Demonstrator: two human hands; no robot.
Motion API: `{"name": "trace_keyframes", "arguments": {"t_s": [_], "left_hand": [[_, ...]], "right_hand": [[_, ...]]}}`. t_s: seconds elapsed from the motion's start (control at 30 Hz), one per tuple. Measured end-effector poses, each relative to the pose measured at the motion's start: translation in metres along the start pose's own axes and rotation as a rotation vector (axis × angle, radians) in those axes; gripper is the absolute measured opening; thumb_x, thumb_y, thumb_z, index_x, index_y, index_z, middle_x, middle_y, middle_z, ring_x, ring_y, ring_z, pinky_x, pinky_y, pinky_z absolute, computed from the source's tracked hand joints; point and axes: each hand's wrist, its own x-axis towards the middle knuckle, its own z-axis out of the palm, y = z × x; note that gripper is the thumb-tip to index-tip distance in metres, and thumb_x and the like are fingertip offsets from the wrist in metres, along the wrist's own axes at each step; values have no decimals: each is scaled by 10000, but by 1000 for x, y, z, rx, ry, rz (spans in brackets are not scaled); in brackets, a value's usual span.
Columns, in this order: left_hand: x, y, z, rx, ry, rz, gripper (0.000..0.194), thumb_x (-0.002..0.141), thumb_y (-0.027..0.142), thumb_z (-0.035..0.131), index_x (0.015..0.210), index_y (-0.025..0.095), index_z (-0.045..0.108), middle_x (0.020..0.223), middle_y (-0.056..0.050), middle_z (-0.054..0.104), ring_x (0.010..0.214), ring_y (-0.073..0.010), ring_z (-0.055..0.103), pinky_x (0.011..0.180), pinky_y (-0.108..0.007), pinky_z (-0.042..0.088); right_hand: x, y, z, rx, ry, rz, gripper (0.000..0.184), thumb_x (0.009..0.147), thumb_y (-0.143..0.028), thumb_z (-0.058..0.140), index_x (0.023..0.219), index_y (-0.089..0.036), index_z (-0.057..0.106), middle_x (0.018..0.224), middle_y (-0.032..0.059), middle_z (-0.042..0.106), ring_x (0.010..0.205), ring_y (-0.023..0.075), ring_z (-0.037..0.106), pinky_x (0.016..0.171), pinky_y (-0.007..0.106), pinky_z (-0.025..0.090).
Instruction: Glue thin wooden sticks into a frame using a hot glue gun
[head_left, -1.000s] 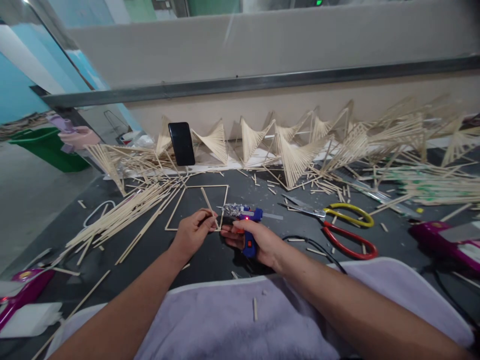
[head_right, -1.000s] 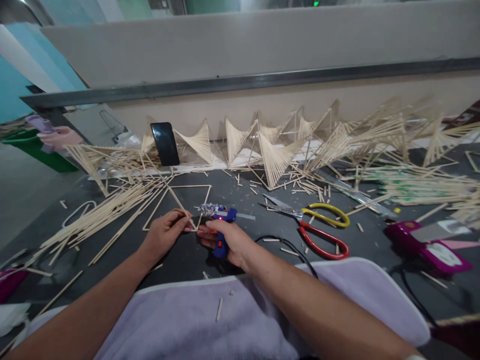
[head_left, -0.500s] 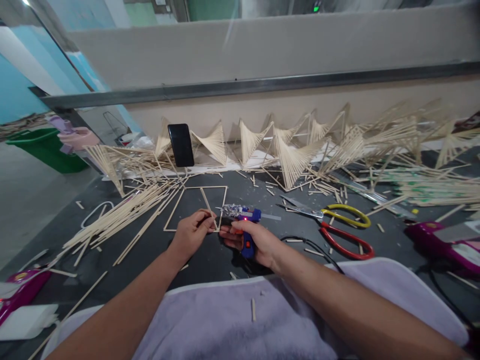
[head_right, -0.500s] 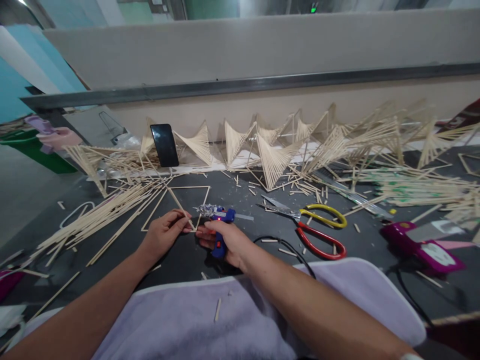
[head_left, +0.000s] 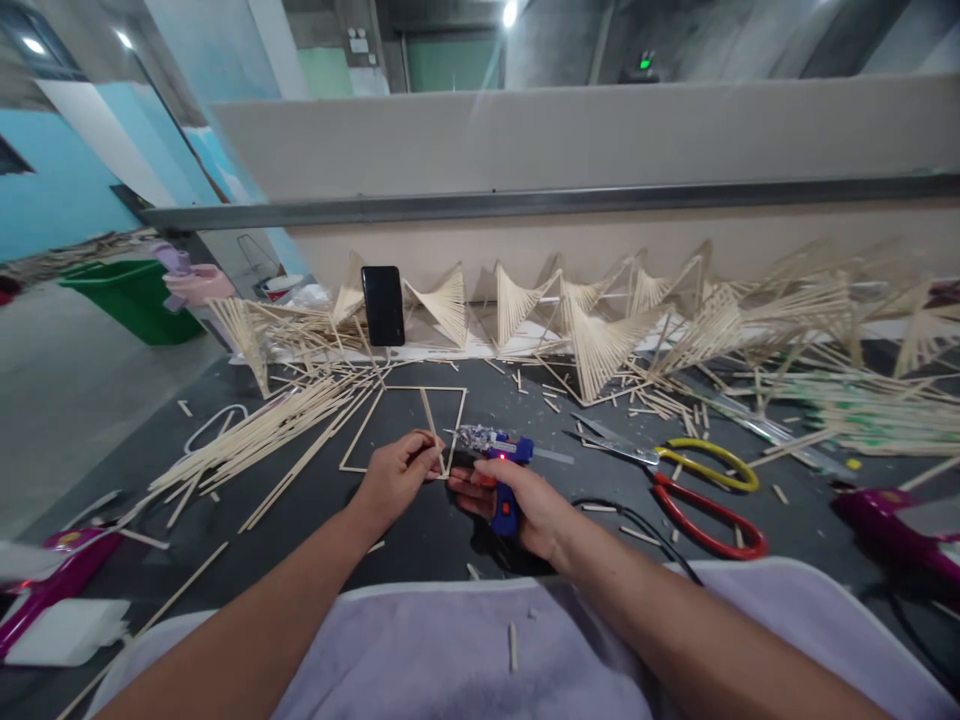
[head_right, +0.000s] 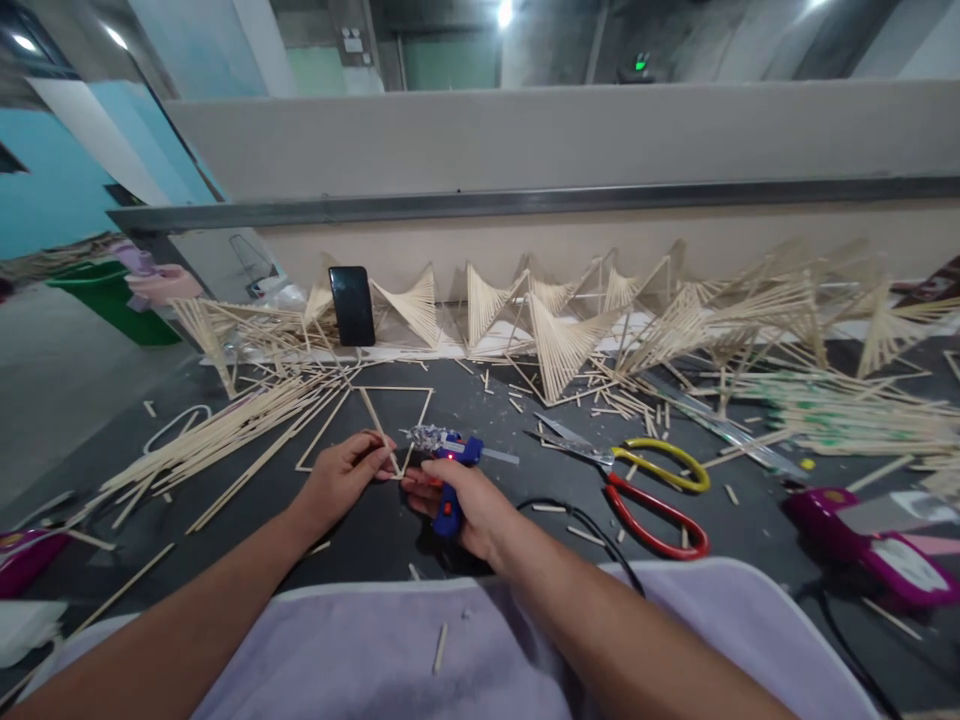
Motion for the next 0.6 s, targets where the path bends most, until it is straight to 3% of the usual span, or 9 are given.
{"name": "trace_keyframes", "arguments": {"t_s": [0.4, 0.6], "left_hand": [[-2, -2, -2, 14, -3, 45, 233, 817, 343, 432, 843, 159, 573, 735, -11, 560, 647, -107, 559, 611, -219, 514], [-3, -3, -2, 27, 10, 68, 243, 814, 351, 429, 826, 162, 581, 773, -20, 566, 646, -108, 558, 621, -229, 519]], "right_hand": [[-2, 1, 5, 2, 42, 3, 118, 693, -185, 609, 787, -114, 601, 856, 91, 686, 826, 188, 644, 886, 369, 431], [-1, 3, 2, -14, 3, -14, 138, 692, -217, 616, 790, -121, 602, 885, 93, 682, 840, 187, 642, 875, 347, 437]]}}
